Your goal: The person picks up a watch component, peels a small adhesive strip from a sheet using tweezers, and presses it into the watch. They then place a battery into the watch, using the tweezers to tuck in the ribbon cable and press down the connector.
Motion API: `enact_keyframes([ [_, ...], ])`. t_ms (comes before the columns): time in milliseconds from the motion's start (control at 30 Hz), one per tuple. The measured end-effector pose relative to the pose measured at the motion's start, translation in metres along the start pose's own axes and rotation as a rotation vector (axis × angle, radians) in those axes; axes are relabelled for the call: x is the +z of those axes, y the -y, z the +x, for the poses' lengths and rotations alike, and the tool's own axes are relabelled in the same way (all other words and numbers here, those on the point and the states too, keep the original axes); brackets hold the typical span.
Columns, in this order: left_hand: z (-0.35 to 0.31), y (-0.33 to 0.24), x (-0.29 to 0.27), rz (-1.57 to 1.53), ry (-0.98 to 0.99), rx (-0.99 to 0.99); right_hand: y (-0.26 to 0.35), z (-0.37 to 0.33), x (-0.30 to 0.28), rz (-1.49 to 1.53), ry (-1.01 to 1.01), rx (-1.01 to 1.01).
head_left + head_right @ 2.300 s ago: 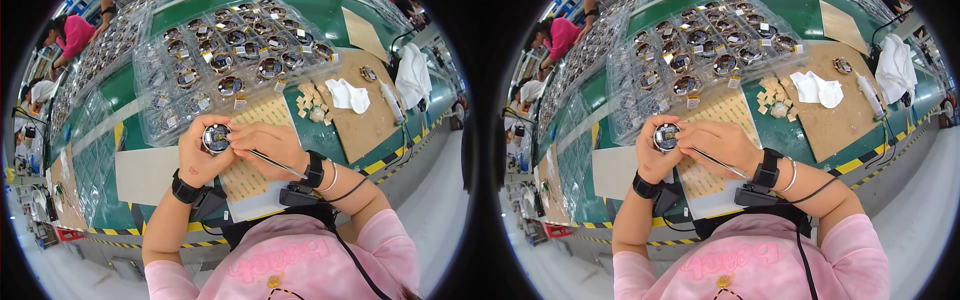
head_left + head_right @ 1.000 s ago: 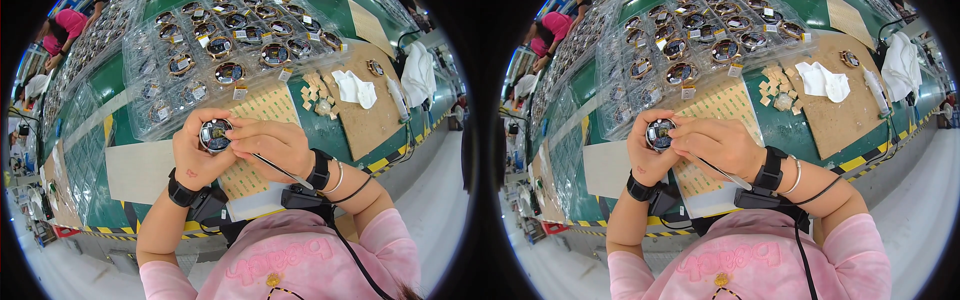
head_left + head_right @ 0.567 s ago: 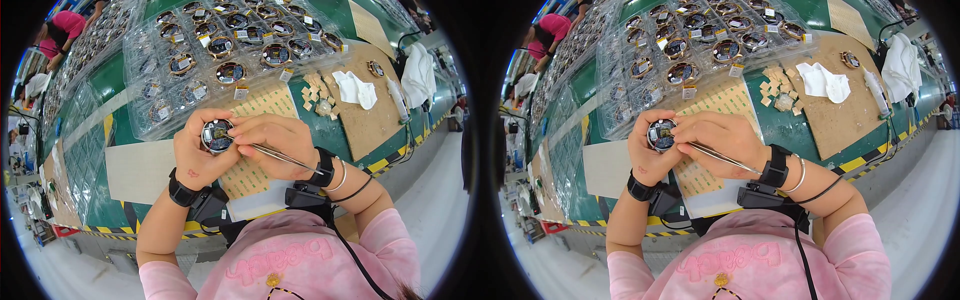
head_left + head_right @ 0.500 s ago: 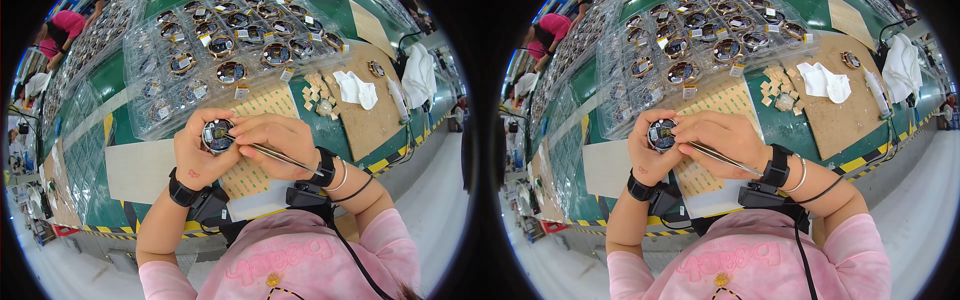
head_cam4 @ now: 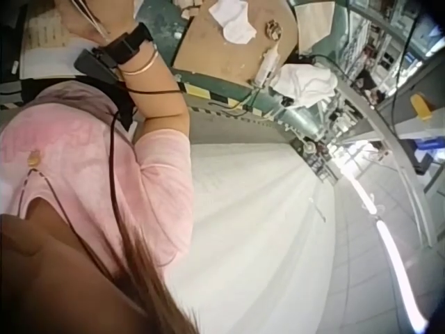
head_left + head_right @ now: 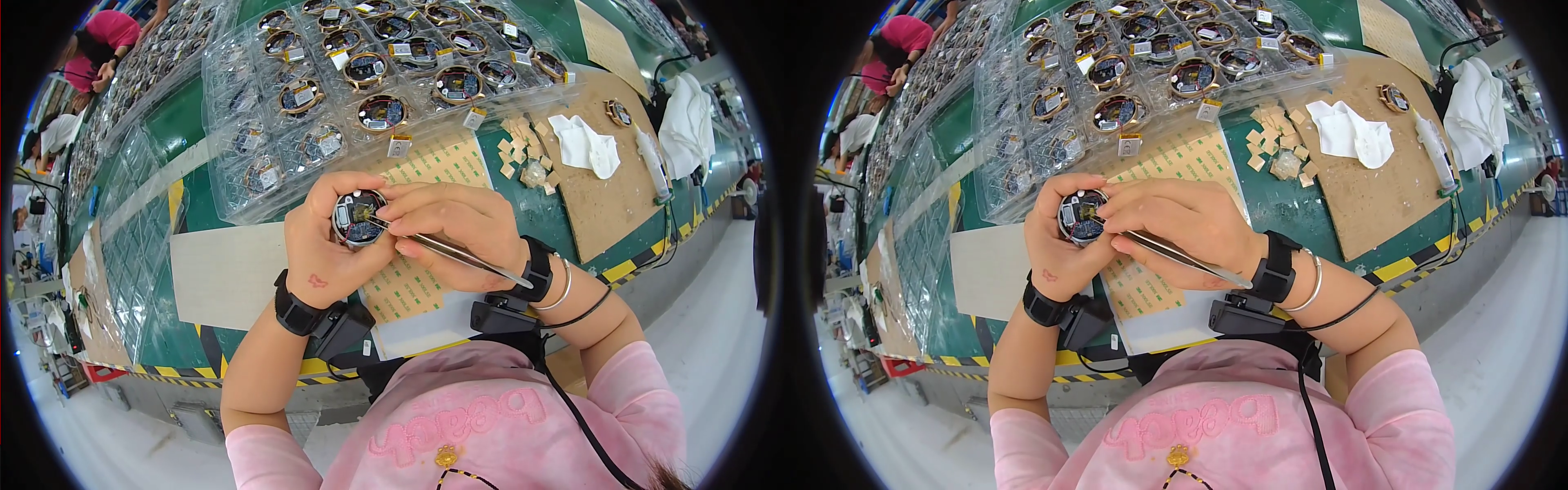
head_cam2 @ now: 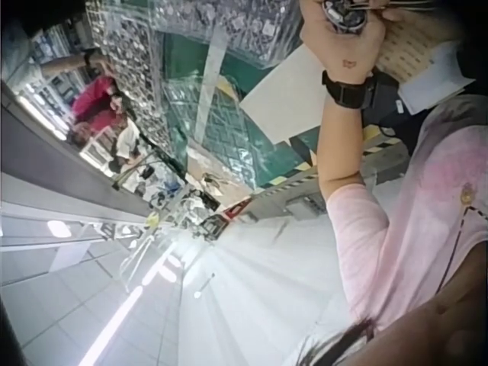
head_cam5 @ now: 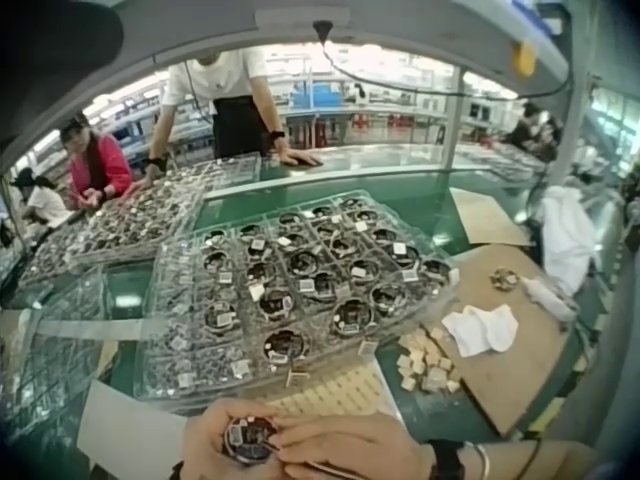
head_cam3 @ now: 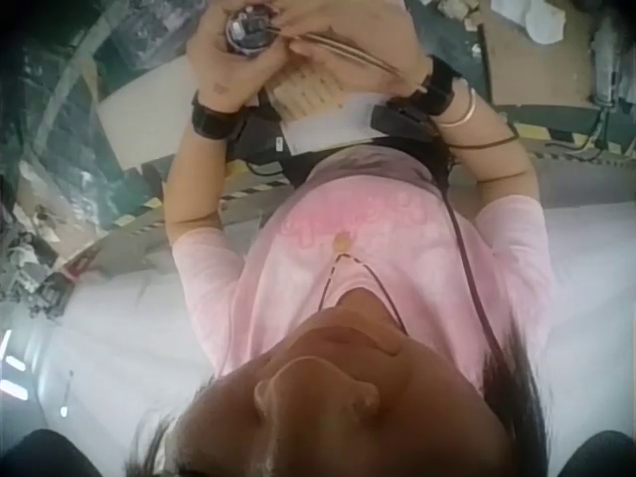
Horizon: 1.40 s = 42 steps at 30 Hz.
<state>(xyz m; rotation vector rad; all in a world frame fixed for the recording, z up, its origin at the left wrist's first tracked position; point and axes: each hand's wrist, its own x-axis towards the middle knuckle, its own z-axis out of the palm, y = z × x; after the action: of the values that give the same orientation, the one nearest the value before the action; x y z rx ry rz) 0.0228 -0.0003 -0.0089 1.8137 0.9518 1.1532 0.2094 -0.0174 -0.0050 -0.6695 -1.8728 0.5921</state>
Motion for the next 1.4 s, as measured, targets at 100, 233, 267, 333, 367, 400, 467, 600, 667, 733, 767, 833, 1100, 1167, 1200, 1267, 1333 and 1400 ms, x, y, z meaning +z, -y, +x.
enact_keyframes([
  [100, 0.000, -0.001, 0.000, 0.005, 0.011, -0.016, -0.001, -0.001, 0.000, -0.041, 0.017, -0.010],
  [233, -0.001, 0.001, 0.000, 0.000, 0.020, -0.026, -0.002, 0.000, 0.001, -0.114, 0.027, -0.058],
  [267, -0.002, 0.001, 0.000, -0.005, 0.022, -0.027, -0.002, -0.001, 0.001, -0.129, 0.025, -0.076],
  [333, -0.001, 0.001, 0.002, -0.032, 0.025, -0.045, -0.004, -0.002, 0.001, -0.167, 0.019, -0.112],
  [367, -0.002, 0.001, 0.002, -0.059, 0.024, -0.065, -0.004, -0.002, 0.000, -0.168, 0.018, -0.111],
  [400, -0.002, 0.001, 0.003, -0.086, 0.024, -0.085, -0.003, -0.002, 0.000, -0.174, 0.015, -0.115],
  [467, -0.003, -0.001, 0.003, -0.107, 0.027, -0.091, -0.003, -0.003, 0.001, -0.184, 0.011, -0.127],
  [600, -0.003, -0.006, 0.003, -0.150, 0.023, -0.098, 0.000, -0.003, 0.003, -0.177, -0.021, -0.128],
  [667, -0.003, -0.006, 0.003, -0.161, 0.011, -0.084, 0.001, -0.003, 0.004, -0.169, -0.028, -0.126],
  [733, -0.004, -0.007, 0.003, -0.163, 0.002, -0.092, 0.002, -0.002, 0.005, -0.152, -0.047, -0.122],
  [767, -0.004, -0.008, 0.003, -0.164, -0.006, -0.101, 0.002, -0.002, 0.005, -0.152, -0.047, -0.124],
  [833, -0.005, -0.008, 0.004, -0.166, -0.014, -0.111, 0.003, -0.002, 0.006, -0.153, -0.060, -0.116],
  [1100, -0.003, -0.008, 0.007, -0.185, -0.043, -0.079, 0.004, -0.001, 0.005, -0.105, -0.081, -0.067],
  [1167, -0.005, -0.005, 0.009, -0.146, -0.045, -0.083, 0.003, -0.001, 0.004, -0.078, -0.085, -0.055],
  [1200, -0.006, -0.004, 0.009, -0.127, -0.046, -0.085, 0.003, -0.002, 0.002, -0.042, -0.083, -0.039],
  [1267, -0.009, -0.004, 0.006, -0.086, -0.050, -0.114, 0.004, -0.004, -0.001, 0.030, -0.078, -0.006],
  [1333, -0.009, -0.006, 0.004, -0.011, -0.057, -0.183, 0.006, -0.001, -0.007, 0.022, -0.098, -0.025],
  [1400, -0.010, -0.005, 0.005, 0.023, -0.069, -0.161, 0.006, 0.001, -0.010, 0.010, -0.139, -0.047],
])
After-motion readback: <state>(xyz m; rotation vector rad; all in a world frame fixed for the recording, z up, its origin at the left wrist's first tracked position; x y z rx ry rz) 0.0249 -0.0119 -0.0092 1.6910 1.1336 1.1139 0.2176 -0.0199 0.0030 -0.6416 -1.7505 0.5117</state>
